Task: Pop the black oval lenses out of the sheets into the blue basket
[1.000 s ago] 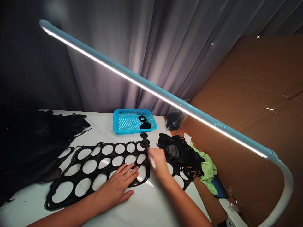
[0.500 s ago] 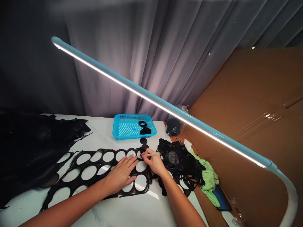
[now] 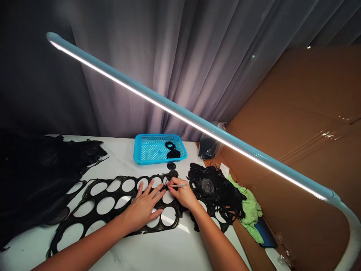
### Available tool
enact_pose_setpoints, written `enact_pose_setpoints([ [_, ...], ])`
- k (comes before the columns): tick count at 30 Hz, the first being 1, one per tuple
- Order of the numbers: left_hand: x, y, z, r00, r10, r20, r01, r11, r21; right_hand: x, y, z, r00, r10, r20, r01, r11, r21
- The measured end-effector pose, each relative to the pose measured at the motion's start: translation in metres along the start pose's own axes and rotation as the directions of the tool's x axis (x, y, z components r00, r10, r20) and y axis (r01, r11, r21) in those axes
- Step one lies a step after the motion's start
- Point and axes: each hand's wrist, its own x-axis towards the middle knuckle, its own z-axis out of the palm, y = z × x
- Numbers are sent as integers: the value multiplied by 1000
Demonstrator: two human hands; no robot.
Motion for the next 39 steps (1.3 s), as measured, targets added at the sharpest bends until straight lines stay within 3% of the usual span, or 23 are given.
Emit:
enact_pose_setpoints([
  [7,-1,0,0,1000,10,-11,-10,1000,2,-5,-7,14,991,-120,53,131,932,-338],
  [9,-2,0,0,1000,9,-18,-9,1000,3,-3,-5,10,991,-131,12,123,893,-434],
  [12,-2,0,1,1000,3,-19,-3,1000,-2,5,7,-17,966,-117,-231,-21,854,-520],
  [15,-1,-1,2,1000,-3,-15,3,1000,-17,14,21,-52,842,-69,-536,-230,851,-472],
  [17,1,-5,-1,1000,-8,-30,7,1000,-21,18,23,-64,793,4,-610,-275,895,-351],
  [19,0,-11,-6,998,-17,-67,16,1000,-17,21,18,-60,823,78,-562,-229,952,-202],
  [22,-7,-23,-15,991,-30,-131,30,1000,-1,23,2,-31,909,156,-387,-140,988,69],
  [25,-21,-33,-19,990,-12,-143,15,1000,19,25,-14,5,953,248,-175,-170,914,368],
  [27,-31,-36,-18,991,10,-135,-6,999,33,25,-21,24,962,267,-55,-209,852,479],
  [31,-41,-37,-12,991,27,-132,-19,998,60,23,-24,42,983,174,52,-180,897,404],
  [39,-42,-37,-6,992,32,-125,-21,996,88,20,-23,47,997,24,69,-35,986,165],
])
